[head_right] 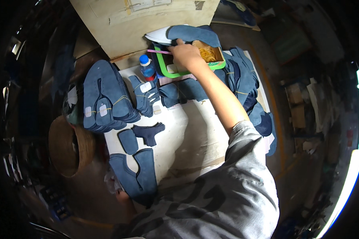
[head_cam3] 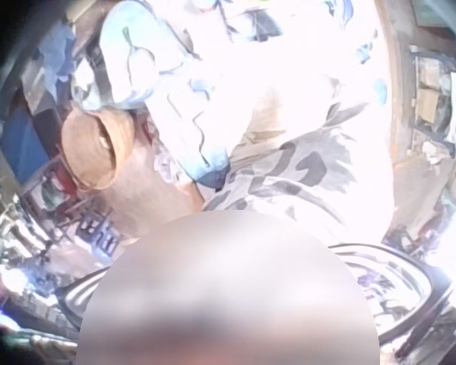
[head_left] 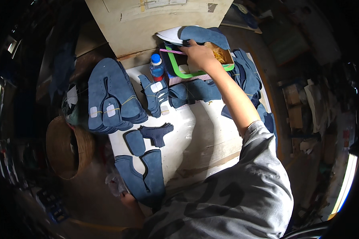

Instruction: The person places a clear plastic bag on a table, writes on it with a pink marker, then switches to a blue marker to continue labeling. The person handles the bag and markers while stacks of folded denim garments are visible on the table.

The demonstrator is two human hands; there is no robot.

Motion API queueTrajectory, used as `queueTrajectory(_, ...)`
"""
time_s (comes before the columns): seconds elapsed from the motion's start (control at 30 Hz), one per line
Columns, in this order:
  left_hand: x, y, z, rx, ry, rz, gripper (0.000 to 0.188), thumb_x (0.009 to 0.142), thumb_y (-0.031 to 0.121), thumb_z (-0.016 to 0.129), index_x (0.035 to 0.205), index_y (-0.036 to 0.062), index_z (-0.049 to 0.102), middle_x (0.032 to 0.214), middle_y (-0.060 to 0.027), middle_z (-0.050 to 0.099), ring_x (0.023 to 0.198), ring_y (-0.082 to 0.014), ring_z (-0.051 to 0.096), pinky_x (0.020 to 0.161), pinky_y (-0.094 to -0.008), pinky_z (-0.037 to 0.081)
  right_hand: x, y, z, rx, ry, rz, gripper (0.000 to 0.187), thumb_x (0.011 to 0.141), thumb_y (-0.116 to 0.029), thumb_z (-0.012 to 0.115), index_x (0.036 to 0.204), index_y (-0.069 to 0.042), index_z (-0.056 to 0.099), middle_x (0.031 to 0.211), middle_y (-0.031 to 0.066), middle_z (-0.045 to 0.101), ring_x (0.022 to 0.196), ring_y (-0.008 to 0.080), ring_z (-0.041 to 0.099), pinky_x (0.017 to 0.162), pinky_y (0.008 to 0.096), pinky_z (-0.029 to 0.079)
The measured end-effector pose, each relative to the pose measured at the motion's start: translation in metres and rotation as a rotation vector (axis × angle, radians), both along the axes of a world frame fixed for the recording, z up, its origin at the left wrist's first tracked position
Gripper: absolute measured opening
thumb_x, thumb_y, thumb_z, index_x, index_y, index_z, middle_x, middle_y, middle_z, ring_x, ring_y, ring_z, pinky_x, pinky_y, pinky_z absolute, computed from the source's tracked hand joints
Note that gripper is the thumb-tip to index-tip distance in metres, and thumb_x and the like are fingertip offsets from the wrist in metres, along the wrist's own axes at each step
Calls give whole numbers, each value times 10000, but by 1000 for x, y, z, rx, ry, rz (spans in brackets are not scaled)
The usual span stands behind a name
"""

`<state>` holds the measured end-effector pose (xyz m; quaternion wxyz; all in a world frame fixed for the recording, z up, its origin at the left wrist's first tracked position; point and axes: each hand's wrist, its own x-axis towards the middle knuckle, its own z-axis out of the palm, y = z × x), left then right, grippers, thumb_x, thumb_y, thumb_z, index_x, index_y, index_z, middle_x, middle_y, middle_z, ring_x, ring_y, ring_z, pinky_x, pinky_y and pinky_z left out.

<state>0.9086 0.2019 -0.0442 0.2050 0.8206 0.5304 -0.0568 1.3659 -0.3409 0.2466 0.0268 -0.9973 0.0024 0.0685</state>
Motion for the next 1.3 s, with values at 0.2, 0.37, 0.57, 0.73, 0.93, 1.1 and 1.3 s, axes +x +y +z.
queueTrajectory(0.2,-3,-2,-3,27,-26,7,465,1067,363,527,1315,26,728,1282,-285,705,1173,-474,663,1012,-508,494,2,-8,-9,151,-184,-4,528,945,-73,549,1437,-189,700,1558,132,581,1305,358,656,1077,463,542)
queueTrajectory(0.37,-1,-6,-4,58,-25,33,461,1071,364,535,1312,22,728,1293,-271,708,1176,-463,662,1013,-504,497,2,14,-22,14,51,55,542,899,-205,666,1438,-247,701,1671,351,335,1213,422,712,1068,480,563)
queueTrajectory(0.57,-6,-1,-7,67,-3,-80,458,1076,366,536,1321,29,724,1299,-265,707,1174,-460,661,1014,-504,498,5,11,-29,85,-37,-57,623,934,-164,565,1557,-179,584,1716,266,330,1359,411,622,1157,477,492)
queueTrajectory(0.73,-13,-1,-11,37,-143,-54,420,1072,346,542,1265,22,729,1249,-293,699,1129,-478,657,968,-524,499,18,-29,-22,388,-103,55,551,937,-56,496,1472,-51,630,1446,247,653,1294,435,636,1126,428,479)
queueTrajectory(0.93,-15,-1,-16,94,-193,-98,331,1052,287,571,1130,2,720,1139,-310,697,1032,-502,648,906,-539,488,11,-41,-8,719,-62,-154,479,1032,-81,515,1487,-98,664,1164,92,748,1065,156,642,977,300,496)
queueTrajectory(1.1,-17,3,-26,139,-200,-101,334,1045,261,587,1131,-29,729,1099,-318,703,1009,-503,648,892,-528,490,5,-44,-8,719,-169,-106,472,996,-74,491,1423,-50,691,1195,189,759,1073,243,713,954,358,548)
queueTrajectory(1.3,-17,6,-29,113,-259,-109,353,1038,267,598,1137,-43,737,1079,-319,709,1005,-495,662,893,-529,498,1,-17,-34,-71,-322,87,495,999,-155,611,1489,-213,643,1583,235,531,1063,418,753,886,481,626)
